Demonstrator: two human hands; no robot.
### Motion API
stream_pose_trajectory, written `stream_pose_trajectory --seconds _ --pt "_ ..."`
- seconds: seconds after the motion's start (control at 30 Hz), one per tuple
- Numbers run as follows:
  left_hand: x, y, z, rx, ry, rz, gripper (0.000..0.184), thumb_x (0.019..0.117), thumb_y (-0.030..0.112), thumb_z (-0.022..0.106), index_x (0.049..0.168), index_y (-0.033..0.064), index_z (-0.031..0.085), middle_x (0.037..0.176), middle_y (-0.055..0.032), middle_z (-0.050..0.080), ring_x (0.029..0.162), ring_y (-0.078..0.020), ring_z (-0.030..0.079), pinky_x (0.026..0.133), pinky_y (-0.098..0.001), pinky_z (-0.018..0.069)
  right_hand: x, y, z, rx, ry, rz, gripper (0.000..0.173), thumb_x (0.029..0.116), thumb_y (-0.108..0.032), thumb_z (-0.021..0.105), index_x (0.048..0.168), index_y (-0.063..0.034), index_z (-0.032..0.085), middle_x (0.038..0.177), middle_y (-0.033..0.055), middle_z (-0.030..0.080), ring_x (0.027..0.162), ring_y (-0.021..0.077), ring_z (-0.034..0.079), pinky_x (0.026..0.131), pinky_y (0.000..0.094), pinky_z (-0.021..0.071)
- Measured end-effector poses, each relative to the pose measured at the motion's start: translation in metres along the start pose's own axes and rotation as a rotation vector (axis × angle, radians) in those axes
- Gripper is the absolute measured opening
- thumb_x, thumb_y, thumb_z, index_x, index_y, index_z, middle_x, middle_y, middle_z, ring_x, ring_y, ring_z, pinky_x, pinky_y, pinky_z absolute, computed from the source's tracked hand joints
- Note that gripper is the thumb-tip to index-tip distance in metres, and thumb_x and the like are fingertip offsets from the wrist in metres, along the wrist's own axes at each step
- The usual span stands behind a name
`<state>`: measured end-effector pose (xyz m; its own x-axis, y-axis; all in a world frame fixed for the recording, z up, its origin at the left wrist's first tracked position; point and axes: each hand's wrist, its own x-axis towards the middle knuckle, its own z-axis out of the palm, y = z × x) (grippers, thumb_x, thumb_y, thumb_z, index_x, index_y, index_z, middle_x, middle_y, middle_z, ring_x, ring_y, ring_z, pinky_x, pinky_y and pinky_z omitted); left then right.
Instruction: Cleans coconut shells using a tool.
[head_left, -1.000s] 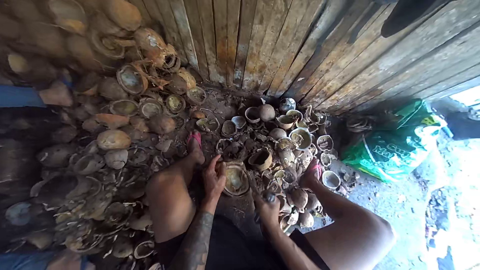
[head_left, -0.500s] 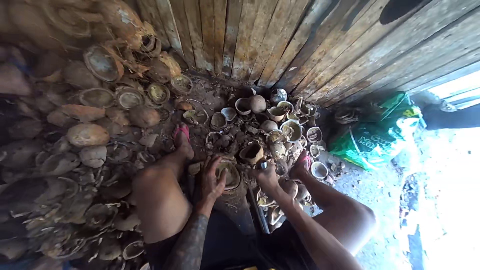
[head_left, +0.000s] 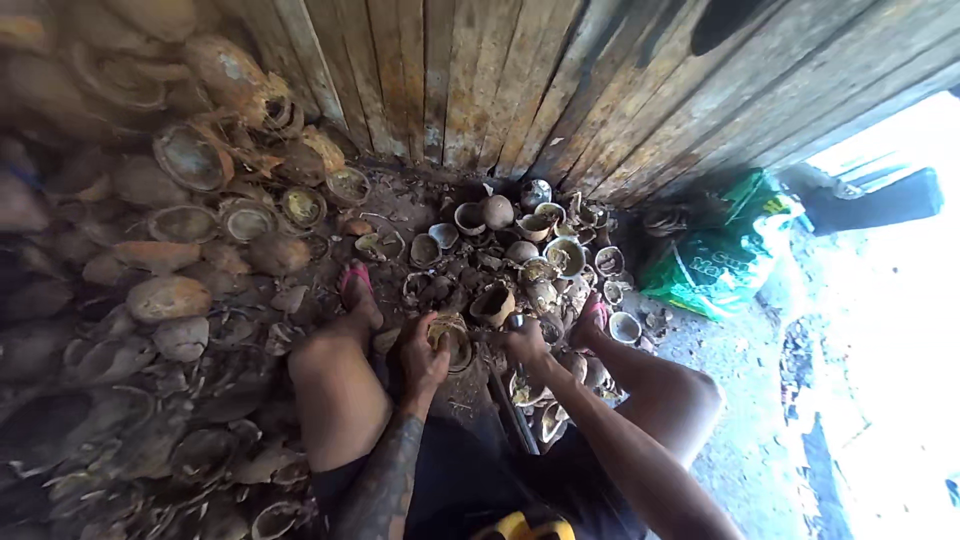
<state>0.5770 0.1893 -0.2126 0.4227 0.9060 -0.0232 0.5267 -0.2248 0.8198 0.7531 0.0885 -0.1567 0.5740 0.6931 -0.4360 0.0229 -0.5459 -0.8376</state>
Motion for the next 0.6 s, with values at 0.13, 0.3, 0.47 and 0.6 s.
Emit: stream_pose_trajectory --seconds 0.13,0.3,0.47,0.6 --pt "-0.006 -0.003 -0.001 -0.035 0.035 -0.019 0.042 0.0958 0.015 0.063 0.136 0.0018 0.062 0.134 -0.0186 0.065 0.129 -0.0297 0.059 0.113 -0.0450 0.0444 -0.047 0.001 0.031 -0.319 -0.066 -0.180 0.038 0.0831 -0.018 0.077 0.115 0.0006 0.067 0.100 0.0158 0.071 0.091 0.0265 0.069 0.086 0.0480 0.0574" --pt "-0.008 0.003 -0.002 -0.018 0.066 0.035 0.042 0.0899 0.008 0.061 0.131 0.0026 0.066 0.131 -0.0180 0.067 0.126 -0.0310 0.061 0.111 -0.0476 0.0456 -0.084 0.025 0.079 0.273 0.394 -0.044 0.021 0.0796 -0.003 0.081 0.093 0.0010 0.065 0.072 0.0063 0.062 0.059 0.0128 0.058 0.058 0.0319 0.0528" --pt "-0.007 -0.006 -0.008 -0.048 -0.019 0.017 0.050 0.0850 0.005 0.064 0.135 0.0035 0.063 0.136 -0.0148 0.064 0.130 -0.0252 0.059 0.113 -0.0420 0.0457 0.001 0.057 0.035 0.104 0.151 -0.067 0.032 0.0749 -0.015 0.086 0.095 0.0001 0.067 0.078 0.0052 0.065 0.068 0.0126 0.061 0.068 0.0347 0.0567" --pt "0.010 -0.008 -0.015 -0.003 -0.064 0.021 0.059 0.0840 0.005 0.066 0.142 0.0091 0.059 0.139 -0.0102 0.064 0.131 -0.0218 0.058 0.113 -0.0423 0.0454 0.076 0.036 0.006 0.021 -0.139 -0.254 0.041 0.0709 -0.017 0.090 0.099 0.0021 0.067 0.086 0.0030 0.068 0.078 0.0061 0.063 0.079 0.0260 0.0563"
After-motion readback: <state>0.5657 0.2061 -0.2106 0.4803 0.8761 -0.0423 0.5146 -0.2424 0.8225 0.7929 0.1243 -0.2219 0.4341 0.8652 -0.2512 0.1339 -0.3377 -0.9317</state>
